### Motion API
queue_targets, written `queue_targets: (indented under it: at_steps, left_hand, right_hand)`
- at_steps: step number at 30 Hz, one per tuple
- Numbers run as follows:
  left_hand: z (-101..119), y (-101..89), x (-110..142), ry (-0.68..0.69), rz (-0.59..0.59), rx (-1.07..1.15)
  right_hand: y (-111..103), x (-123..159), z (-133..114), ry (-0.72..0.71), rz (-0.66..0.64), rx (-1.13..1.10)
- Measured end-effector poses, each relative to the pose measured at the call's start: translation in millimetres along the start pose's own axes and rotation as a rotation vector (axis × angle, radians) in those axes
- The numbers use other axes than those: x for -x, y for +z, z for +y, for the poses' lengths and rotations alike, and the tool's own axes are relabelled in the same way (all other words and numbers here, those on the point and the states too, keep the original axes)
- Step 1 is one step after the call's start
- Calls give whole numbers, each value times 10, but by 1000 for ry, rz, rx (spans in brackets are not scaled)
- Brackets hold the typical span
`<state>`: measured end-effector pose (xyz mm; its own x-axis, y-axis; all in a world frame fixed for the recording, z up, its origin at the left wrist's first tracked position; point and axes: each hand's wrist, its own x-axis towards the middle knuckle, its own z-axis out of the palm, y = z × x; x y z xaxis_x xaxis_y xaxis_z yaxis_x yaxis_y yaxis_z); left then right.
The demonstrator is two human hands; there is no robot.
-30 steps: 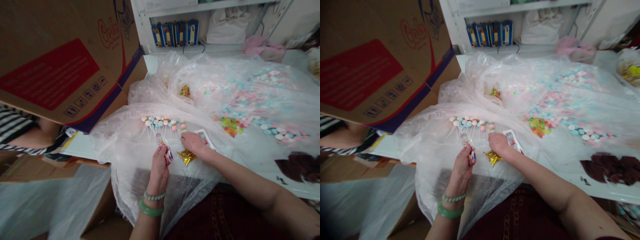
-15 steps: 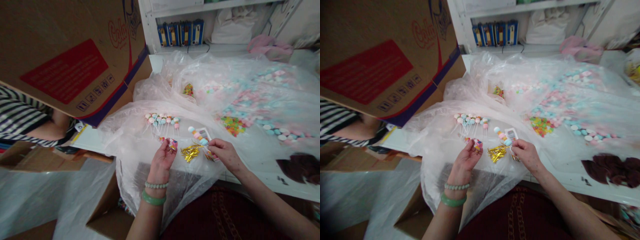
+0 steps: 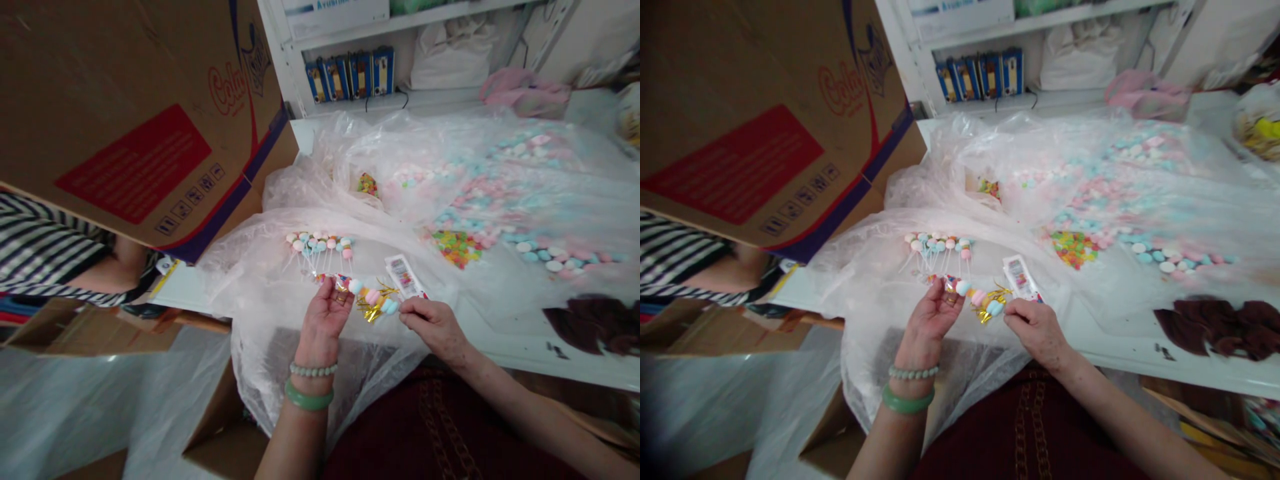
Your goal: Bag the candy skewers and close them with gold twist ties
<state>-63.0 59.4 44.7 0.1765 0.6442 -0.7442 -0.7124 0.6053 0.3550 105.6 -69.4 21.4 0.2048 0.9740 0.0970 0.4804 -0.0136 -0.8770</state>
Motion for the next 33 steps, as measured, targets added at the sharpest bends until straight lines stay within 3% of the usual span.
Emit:
queue_targets:
  at_steps: [10, 21, 28, 33]
  left_hand:
    - [-8, -56, -28, -6, -51, -77]
    - [30, -80, -46, -14, 13, -7]
    - [32, -99, -66, -44, 5, -10]
    - [36, -104, -29, -47, -40, -1]
  right_hand:
    - [-49, 13, 16, 19, -9, 37]
    - [-34, 4, -14, -21, 37, 22]
    - [-16, 41, 4, -223, 94, 100]
    - [-20, 45, 59, -414, 97, 400]
